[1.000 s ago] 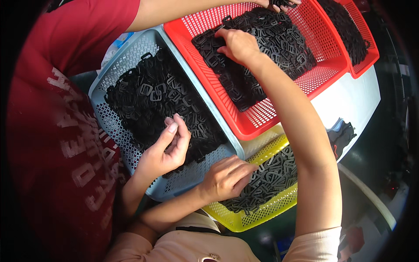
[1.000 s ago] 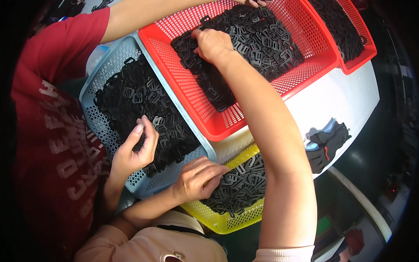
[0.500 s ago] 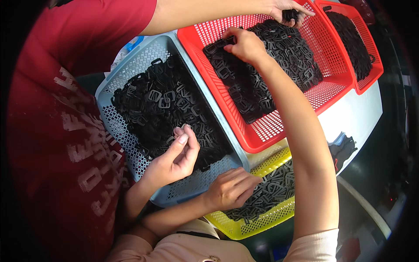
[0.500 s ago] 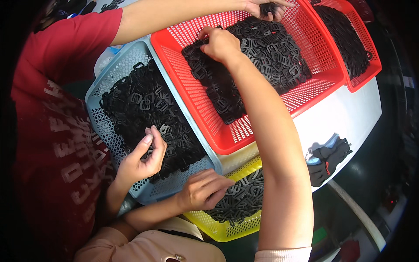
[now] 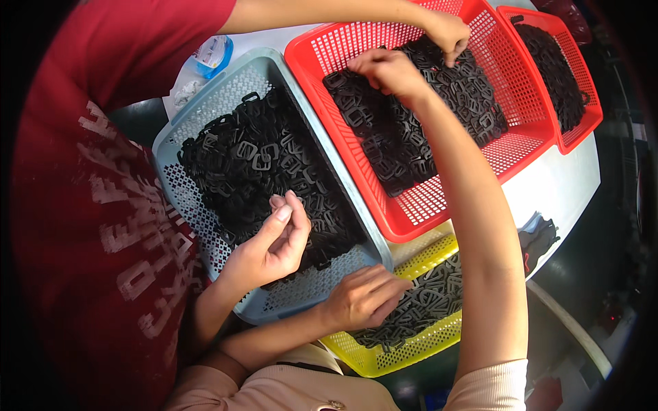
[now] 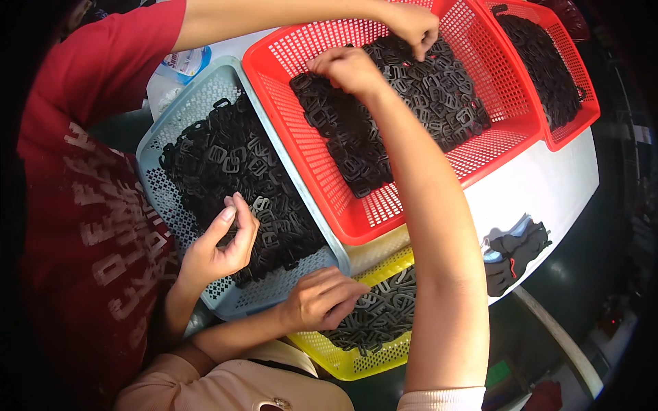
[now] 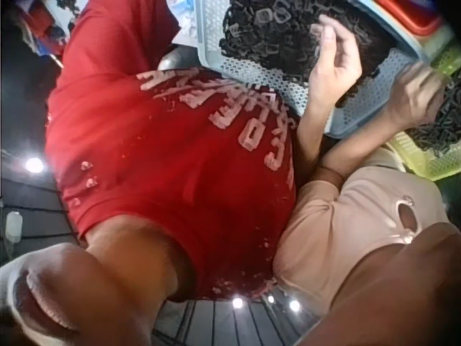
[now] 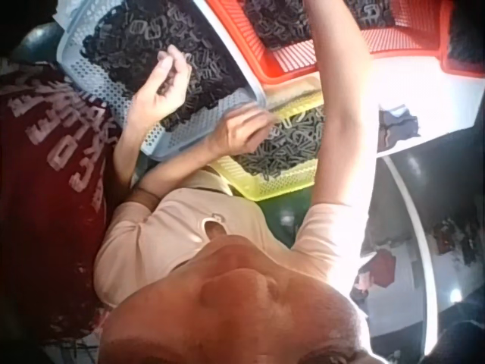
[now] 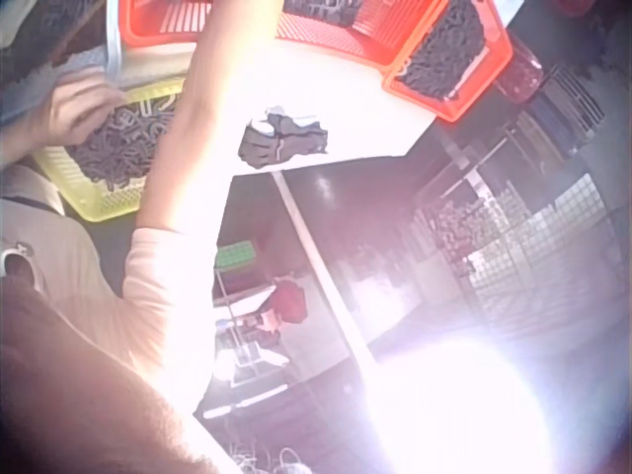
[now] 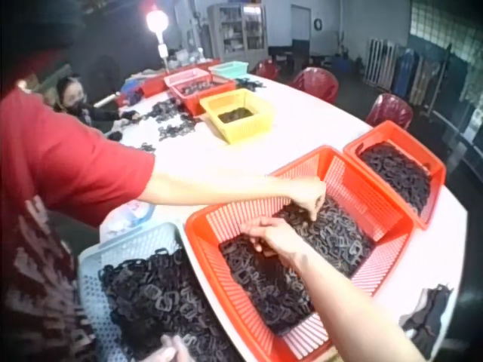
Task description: The person sorts black plastic buckles into different colored baskets by picking them up from a pile on the table and placing them into a red, light blue, or yellow basket.
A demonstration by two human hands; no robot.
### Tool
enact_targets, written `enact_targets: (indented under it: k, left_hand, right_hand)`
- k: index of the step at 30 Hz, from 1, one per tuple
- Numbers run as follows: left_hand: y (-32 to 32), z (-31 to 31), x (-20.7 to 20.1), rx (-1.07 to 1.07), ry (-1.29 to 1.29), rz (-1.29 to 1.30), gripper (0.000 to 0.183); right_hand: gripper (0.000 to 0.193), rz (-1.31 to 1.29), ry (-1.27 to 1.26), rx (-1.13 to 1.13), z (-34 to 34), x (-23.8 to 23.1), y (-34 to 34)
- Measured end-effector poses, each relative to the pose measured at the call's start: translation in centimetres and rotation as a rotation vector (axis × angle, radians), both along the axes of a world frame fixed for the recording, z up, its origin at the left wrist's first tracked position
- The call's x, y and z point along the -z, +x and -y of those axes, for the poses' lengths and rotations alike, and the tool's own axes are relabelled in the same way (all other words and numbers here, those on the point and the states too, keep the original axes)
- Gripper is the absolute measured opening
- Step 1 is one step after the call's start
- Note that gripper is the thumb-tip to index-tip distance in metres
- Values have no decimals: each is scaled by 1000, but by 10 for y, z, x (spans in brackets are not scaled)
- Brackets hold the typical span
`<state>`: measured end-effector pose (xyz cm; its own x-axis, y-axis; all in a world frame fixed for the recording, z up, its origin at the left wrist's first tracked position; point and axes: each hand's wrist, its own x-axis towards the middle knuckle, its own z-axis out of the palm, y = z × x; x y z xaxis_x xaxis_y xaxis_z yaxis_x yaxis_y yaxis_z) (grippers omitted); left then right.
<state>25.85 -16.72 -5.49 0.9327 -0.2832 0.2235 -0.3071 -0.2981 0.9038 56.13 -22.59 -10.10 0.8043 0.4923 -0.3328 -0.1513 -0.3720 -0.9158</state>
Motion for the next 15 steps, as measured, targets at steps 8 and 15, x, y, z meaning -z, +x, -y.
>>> enact_targets:
  k: [8,15]
  left_hand:
    - [-4,-5,1,9,33,-24,27]
    - [-1,1,3,-22,-17,37,27]
  right_hand:
    - [18,914,-639,-346,-44,12,-15]
    - [33,551,-455,-33,-15,20,-2]
